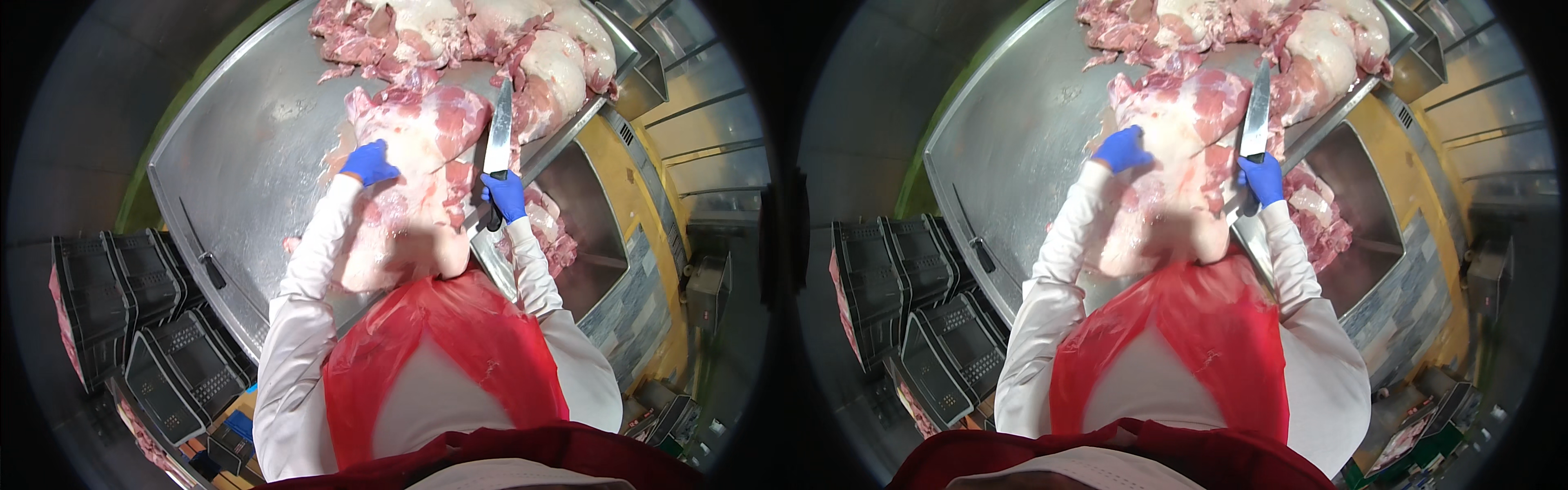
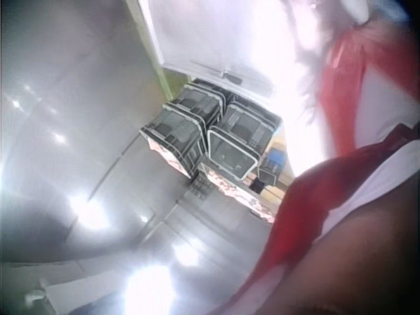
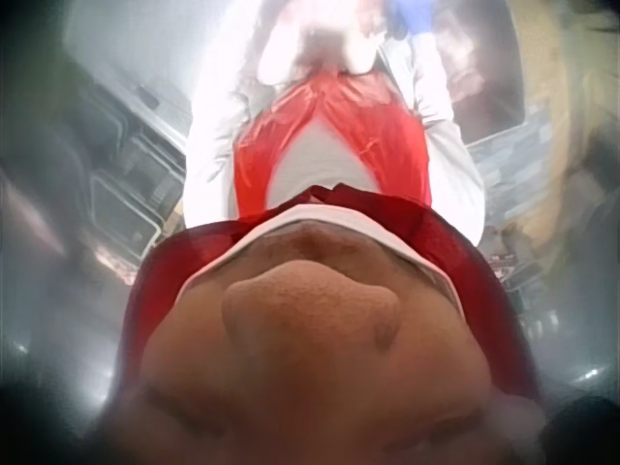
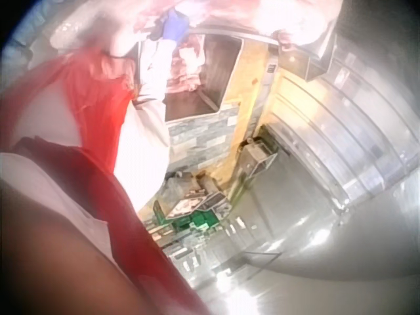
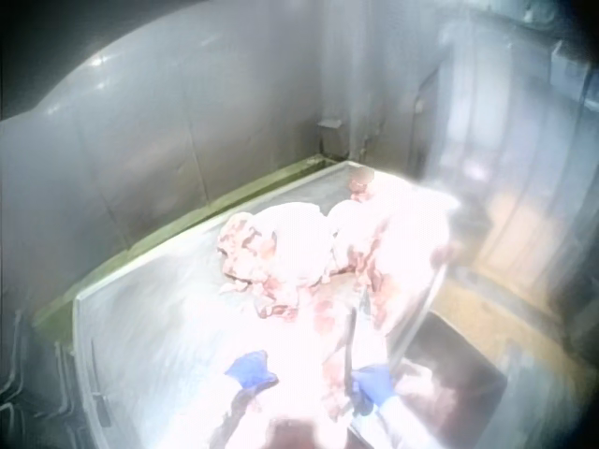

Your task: The person places a metal tray on a stainless steel table, then uses a knife to cut large pieces of raw meat into smaller portions. The cut pieces are placed into the tray.

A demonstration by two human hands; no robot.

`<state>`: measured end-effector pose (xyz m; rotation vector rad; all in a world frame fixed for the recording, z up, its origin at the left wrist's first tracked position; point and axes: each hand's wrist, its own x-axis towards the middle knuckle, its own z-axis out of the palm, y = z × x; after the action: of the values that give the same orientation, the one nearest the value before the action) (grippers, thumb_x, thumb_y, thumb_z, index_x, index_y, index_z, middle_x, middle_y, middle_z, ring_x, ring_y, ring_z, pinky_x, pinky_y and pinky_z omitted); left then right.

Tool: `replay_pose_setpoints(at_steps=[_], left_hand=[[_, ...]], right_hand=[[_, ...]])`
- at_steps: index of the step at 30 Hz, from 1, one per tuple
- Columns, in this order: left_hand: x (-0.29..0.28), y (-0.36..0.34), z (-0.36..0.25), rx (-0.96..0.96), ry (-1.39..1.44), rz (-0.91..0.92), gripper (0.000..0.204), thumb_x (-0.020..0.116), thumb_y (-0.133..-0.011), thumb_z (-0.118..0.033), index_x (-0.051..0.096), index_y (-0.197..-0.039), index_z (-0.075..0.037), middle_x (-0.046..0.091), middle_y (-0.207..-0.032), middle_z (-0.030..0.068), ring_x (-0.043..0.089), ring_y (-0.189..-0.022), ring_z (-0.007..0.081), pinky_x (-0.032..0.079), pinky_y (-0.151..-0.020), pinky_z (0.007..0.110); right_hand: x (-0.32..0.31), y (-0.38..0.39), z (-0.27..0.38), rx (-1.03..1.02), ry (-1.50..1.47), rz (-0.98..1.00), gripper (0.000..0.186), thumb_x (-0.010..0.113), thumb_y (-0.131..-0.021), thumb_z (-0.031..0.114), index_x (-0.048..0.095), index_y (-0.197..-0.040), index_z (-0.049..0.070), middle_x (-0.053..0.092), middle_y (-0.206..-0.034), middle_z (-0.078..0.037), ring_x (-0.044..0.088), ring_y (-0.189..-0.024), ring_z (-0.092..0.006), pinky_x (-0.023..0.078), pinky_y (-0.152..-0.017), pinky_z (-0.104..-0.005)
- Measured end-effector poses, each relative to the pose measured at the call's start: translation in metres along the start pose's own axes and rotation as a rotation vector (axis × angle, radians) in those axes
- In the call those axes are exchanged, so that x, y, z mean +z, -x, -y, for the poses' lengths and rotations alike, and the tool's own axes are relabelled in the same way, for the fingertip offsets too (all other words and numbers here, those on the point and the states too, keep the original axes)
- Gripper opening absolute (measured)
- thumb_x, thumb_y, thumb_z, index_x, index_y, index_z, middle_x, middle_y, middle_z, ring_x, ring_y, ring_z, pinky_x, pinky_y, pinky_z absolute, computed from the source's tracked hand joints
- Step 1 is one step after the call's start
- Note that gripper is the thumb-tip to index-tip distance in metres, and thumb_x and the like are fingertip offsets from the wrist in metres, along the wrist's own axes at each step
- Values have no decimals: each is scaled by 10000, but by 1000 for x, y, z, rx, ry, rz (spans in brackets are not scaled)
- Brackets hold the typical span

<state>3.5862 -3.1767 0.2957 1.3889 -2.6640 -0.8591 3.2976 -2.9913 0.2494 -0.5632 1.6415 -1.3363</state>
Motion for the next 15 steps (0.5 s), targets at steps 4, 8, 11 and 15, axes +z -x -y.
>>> replay_pose_setpoints(at_steps=[4,8,11,15], left_hand=[[6,-84,-28,133,65,-372,625,729,-696,-350,582,-1186,11,649,-1086,239,623,-1030,389,494,-912,426],[40,-110,-35,-129,438,-427,537,727,-766,-311,593,-1187,-5,643,-1127,198,616,-1083,292,482,-940,387],[48,-17,-55,105,899,-40,379,671,-875,-348,655,-1076,-28,674,-925,108,644,-813,196,522,-735,342],[59,90,-39,-137,1595,-302,235,648,-932,-224,655,-1076,-38,631,-834,8,576,-736,66,472,-632,221]], right_hand=[[-17,-29,44,-117,301,-69,207,709,-831,126,603,-958,2,615,-715,-40,548,-525,-106,460,-485,-281],[23,-42,80,-272,296,19,210,675,-885,138,582,-1041,33,564,-701,-5,506,-537,-106,439,-494,-289],[82,-55,69,-236,-46,358,170,572,-961,105,523,-1111,41,589,-796,-34,563,-689,-121,477,-634,-275],[204,13,70,-63,-53,791,365,540,-1004,215,478,-1308,22,612,-1147,-86,597,-983,-165,485,-871,-299]])
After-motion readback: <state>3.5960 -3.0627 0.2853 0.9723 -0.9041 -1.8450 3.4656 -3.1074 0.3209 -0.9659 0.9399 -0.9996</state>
